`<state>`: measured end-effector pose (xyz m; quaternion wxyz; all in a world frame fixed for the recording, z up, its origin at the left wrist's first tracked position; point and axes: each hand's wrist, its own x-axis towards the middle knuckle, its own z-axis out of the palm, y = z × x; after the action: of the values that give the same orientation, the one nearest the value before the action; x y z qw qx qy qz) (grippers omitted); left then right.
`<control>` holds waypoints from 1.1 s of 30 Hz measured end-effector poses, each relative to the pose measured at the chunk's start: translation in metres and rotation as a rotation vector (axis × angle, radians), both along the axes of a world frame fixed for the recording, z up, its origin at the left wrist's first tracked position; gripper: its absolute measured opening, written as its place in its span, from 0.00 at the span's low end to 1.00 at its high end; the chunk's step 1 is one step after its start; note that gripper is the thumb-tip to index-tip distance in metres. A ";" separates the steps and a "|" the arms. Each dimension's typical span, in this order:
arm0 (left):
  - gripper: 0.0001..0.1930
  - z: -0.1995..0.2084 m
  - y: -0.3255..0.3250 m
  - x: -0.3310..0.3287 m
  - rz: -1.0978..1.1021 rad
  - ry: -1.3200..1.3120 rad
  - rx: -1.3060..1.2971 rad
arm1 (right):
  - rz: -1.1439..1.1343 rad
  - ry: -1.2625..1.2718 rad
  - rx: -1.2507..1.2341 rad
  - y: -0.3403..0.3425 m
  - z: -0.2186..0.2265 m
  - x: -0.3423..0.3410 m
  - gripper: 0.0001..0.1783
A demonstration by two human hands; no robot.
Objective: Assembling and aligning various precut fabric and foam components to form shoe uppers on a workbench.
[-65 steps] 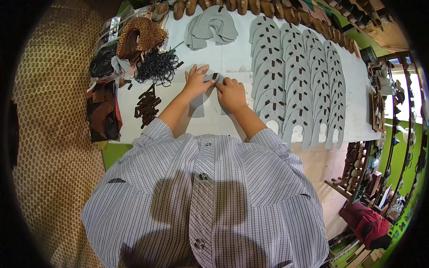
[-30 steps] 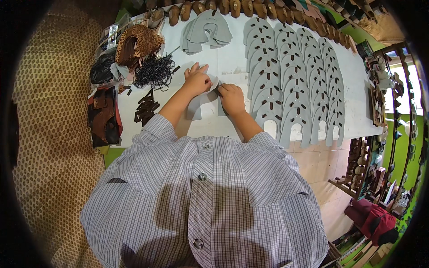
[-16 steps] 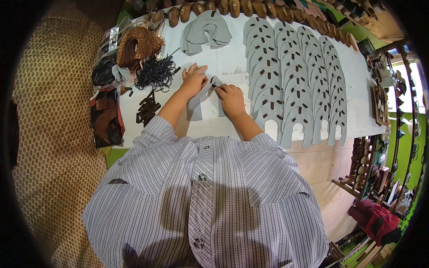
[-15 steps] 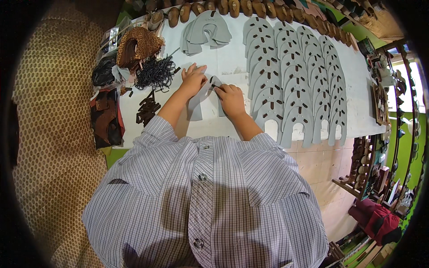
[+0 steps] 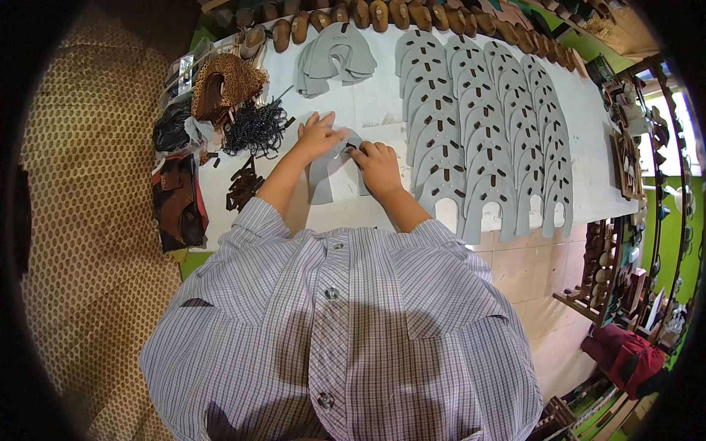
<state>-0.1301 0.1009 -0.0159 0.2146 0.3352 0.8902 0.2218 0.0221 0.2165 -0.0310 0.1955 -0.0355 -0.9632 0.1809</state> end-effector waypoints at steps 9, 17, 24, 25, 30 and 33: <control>0.24 -0.016 -0.006 -0.009 0.000 -0.199 -0.050 | -0.006 0.076 0.008 -0.002 -0.001 -0.002 0.12; 0.23 -0.005 -0.024 0.010 0.171 0.265 0.040 | -0.002 0.034 0.012 -0.001 -0.001 -0.002 0.13; 0.29 -0.019 -0.050 0.064 -0.119 0.491 0.127 | 0.099 -0.018 -0.020 0.007 0.005 0.000 0.14; 0.29 -0.023 -0.053 0.068 -0.106 0.489 0.125 | 0.112 -0.021 -0.020 0.007 0.005 0.001 0.14; 0.32 -0.028 -0.064 0.085 -0.046 0.469 0.094 | 0.084 -0.003 0.030 -0.001 0.009 0.013 0.11; 0.32 -0.017 -0.075 0.094 -0.037 0.407 0.051 | 0.080 -0.062 0.022 -0.009 0.017 0.013 0.08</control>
<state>-0.0359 0.0261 -0.0327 0.0255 0.3947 0.9029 0.1680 0.0351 0.2079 -0.0136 0.1584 -0.0005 -0.9714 0.1769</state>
